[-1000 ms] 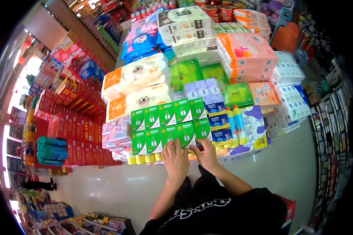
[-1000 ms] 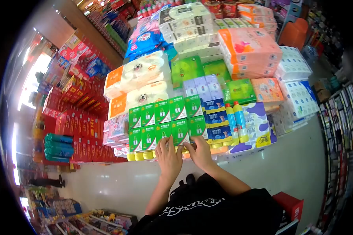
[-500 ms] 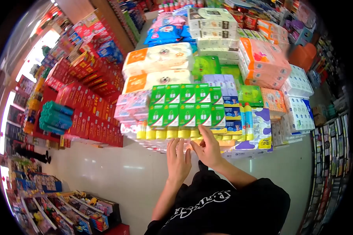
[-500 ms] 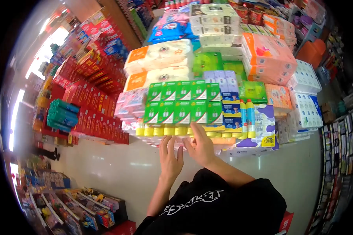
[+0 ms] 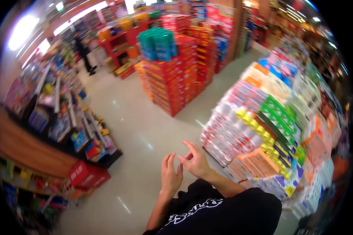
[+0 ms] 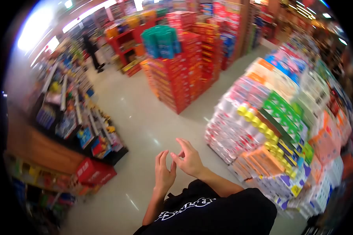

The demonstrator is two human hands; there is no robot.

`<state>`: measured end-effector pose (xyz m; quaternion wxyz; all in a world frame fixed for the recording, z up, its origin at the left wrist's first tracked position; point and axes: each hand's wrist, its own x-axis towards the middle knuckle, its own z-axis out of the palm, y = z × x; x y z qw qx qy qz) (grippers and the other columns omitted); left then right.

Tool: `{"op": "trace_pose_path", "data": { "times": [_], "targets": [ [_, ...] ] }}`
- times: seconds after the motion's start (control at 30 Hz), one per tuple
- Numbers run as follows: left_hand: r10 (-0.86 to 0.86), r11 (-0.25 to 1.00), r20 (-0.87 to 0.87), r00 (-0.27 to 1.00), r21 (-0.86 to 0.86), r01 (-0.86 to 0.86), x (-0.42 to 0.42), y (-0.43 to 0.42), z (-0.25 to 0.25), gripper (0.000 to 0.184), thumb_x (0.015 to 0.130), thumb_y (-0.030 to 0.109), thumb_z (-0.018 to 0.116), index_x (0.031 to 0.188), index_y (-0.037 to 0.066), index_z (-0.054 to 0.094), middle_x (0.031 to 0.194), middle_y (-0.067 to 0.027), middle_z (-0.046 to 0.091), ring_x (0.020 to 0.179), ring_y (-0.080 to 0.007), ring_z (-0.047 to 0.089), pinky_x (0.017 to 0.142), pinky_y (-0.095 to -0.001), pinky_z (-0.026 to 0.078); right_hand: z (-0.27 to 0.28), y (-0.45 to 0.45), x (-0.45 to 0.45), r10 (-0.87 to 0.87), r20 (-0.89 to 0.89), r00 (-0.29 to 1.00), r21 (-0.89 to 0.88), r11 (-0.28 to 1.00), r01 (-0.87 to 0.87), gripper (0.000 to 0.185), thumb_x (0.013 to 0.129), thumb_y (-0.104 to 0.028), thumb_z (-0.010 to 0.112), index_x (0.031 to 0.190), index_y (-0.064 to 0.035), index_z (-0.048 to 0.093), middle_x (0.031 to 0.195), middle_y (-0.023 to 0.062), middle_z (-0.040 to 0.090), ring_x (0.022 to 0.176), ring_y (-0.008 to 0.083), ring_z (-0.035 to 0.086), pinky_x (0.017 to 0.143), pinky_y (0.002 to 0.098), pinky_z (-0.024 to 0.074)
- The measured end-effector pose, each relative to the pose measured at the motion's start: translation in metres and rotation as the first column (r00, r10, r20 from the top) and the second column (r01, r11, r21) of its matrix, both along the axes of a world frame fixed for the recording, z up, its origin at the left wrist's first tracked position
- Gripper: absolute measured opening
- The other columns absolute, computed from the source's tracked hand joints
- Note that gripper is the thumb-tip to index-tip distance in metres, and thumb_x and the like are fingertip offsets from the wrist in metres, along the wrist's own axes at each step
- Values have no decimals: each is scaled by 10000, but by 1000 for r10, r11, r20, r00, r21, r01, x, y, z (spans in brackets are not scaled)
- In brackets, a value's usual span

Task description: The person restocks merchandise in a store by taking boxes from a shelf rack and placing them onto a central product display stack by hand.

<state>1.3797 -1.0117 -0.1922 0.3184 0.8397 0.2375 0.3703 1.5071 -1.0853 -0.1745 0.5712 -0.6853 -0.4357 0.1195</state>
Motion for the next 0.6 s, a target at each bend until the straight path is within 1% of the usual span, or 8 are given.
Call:
{"op": "trace_pose_path", "data": {
  "times": [0.07, 0.17, 0.27, 0.37, 0.47, 0.6],
  "targets": [
    [107, 994, 19, 994, -20, -106, -45, 22, 0, 492, 861, 0, 700, 1322, -28, 529, 1283, -235, 554, 1172, -407, 563, 987, -450, 480, 6, 38, -36, 142, 32, 989, -25, 990, -141, 578, 856, -105, 749, 1364, 47, 520, 1303, 210, 584, 751, 175, 689, 678, 297, 550],
    [247, 969, 64, 967, -28, -246, -109, 56, -1, 457, 859, 9, 708, 1286, -25, 551, 1246, -227, 578, 1136, -402, 582, 968, -445, 488, -5, 98, -90, 379, 62, 923, -76, 924, -374, 579, 888, -171, 727, 1380, 39, 504, 1364, 215, 545, 762, 209, 685, 678, 322, 551],
    [429, 903, 134, 893, -49, -426, -171, 88, -12, 418, 858, 15, 713, 1249, -18, 571, 1226, -216, 592, 1124, -393, 589, 956, -435, 489, -8, 160, -149, 567, 42, 823, -99, 822, -561, 556, 872, -104, 743, 1358, 46, 521, 1285, 208, 589, 776, 188, 698, 680, 302, 550],
    [586, 809, 155, 795, -67, -584, -234, 125, -12, 396, 880, 31, 694, 1253, -8, 566, 1236, -207, 583, 1114, -386, 586, 951, -431, 494, -8, 226, -212, 687, 9, 727, -76, 725, -684, 543, 880, -108, 741, 1354, 44, 521, 1258, 202, 600, 784, 191, 700, 680, 303, 553],
    [637, 770, 142, 758, -57, -636, -299, 173, -6, 389, 885, 48, 692, 1248, -5, 565, 1233, -199, 586, 1114, -388, 586, 955, -439, 486, -9, 292, -276, 745, -47, 666, -54, 664, -746, 546, 882, -115, 743, 1355, 41, 518, 1224, 195, 609, 796, 188, 700, 683, 296, 554],
    [720, 693, 54, 691, -86, -716, -383, 232, -4, 400, 884, 59, 695, 1251, -1, 547, 1211, -198, 598, 1128, -381, 589, 960, -438, 479, -15, 374, -370, 823, -57, 565, -84, 560, -824, 558, 880, -117, 741, 1368, 27, 511, 1223, 193, 604, 815, 188, 696, 695, 299, 557]
  ]
}}
